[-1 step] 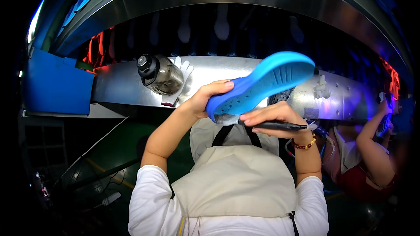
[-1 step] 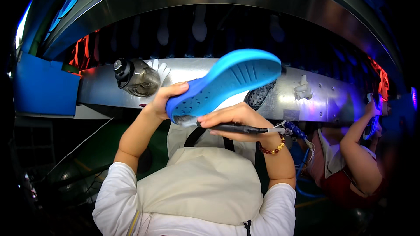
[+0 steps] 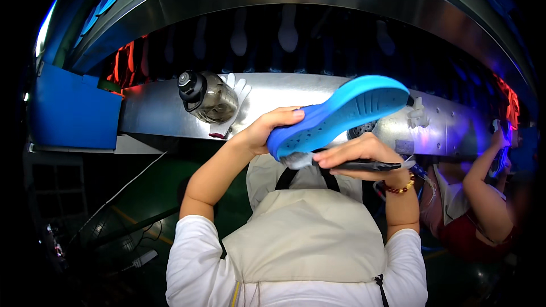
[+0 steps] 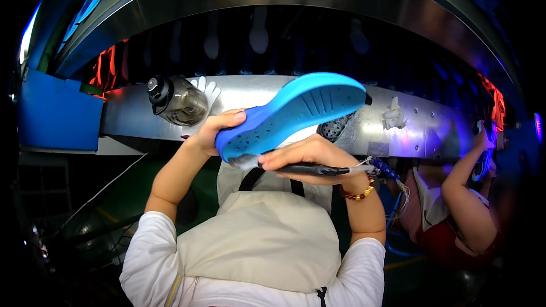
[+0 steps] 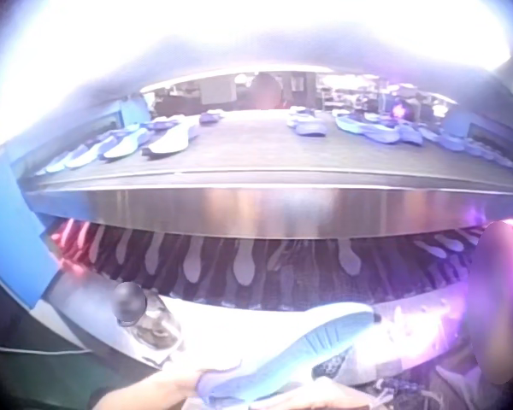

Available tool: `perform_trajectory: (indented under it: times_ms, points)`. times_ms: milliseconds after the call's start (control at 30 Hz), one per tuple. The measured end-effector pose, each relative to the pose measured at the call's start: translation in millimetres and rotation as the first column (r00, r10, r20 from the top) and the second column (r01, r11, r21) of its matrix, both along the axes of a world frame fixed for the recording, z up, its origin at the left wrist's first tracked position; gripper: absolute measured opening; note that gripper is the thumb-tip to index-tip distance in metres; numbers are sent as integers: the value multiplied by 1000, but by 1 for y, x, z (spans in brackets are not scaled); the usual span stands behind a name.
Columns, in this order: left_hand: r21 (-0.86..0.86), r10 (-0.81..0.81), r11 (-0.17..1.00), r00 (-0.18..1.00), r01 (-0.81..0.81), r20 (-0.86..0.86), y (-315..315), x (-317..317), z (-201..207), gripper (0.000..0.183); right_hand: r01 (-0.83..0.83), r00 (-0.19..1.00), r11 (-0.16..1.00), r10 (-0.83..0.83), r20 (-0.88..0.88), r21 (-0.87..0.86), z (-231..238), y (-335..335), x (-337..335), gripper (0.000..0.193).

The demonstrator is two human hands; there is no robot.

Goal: The person scrubs the textured soles of blue slipper soles with a brush. The person repeatedly picks up the soles from a conveyor belt, scrubs the bottom surface, and places them back down in a repetitive sequence.

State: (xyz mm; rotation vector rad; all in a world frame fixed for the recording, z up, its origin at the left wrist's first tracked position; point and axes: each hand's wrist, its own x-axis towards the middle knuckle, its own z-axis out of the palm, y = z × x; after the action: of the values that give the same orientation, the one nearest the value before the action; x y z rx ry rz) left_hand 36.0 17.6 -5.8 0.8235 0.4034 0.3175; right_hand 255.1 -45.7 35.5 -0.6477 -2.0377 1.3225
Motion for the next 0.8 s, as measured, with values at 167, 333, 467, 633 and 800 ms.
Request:
perform_trajectory:
  times_ms: [167,333,467,633,800]
  points:
    - [-193,43,980,998,-51,-43,-4,-8,11,56,-39,997,999,37,-75,-27,11,8,17,23]
    - [172,-77,978,969,119,-236,-1,-15,7,62,-149,973,989,146,177,5,21,3,22,21]
    - [-47,103,992,972,-115,-212,-5,-20,11,61,47,999,994,-46,-9,95,19,9,25,24]
    - [-9,133,990,969,-138,-210,-4,-29,16,62,-81,982,997,77,175,18,3,-1,33,25]
    - [36,146,989,980,-143,-133,2,-42,13,63,270,961,962,-271,-57,-37,-2,13,36,22]
